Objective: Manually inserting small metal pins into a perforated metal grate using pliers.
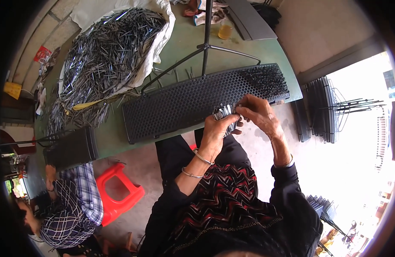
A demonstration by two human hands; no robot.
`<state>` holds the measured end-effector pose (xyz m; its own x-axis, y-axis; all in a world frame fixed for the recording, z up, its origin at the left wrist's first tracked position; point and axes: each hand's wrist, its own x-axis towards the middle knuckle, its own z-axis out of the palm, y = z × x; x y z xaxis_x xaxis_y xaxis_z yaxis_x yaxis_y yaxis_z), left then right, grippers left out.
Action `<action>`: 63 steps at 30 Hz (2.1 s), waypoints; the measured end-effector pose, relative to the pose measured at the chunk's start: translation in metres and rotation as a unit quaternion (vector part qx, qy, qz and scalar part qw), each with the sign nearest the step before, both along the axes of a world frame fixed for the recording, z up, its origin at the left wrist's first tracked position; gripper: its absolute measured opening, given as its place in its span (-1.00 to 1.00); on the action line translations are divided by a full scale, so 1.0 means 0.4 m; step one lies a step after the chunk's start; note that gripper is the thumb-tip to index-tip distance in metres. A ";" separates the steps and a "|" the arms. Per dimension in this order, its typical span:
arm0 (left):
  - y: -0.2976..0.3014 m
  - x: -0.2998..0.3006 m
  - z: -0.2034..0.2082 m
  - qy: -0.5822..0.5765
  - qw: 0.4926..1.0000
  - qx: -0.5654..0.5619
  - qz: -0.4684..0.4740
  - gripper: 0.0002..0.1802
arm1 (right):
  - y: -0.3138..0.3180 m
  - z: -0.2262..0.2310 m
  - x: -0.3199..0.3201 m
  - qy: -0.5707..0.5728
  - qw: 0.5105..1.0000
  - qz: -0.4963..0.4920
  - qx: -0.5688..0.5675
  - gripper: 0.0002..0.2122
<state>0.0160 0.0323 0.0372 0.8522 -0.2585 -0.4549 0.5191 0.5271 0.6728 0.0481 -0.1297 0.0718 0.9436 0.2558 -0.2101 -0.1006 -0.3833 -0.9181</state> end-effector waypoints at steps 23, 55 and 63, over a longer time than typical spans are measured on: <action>0.005 0.002 -0.028 0.036 0.998 -0.046 0.036 -0.82 | -0.010 -0.011 0.013 -0.062 0.990 -0.115 0.049 -0.92; -0.007 -0.014 -0.059 0.043 0.993 -0.114 0.008 -0.78 | -0.006 -0.114 0.193 -0.309 0.901 -0.150 -0.264 -0.78; -0.006 -0.010 -0.044 0.018 0.995 -0.097 0.026 -0.79 | 0.001 0.020 0.037 0.017 0.997 0.056 -0.040 -0.82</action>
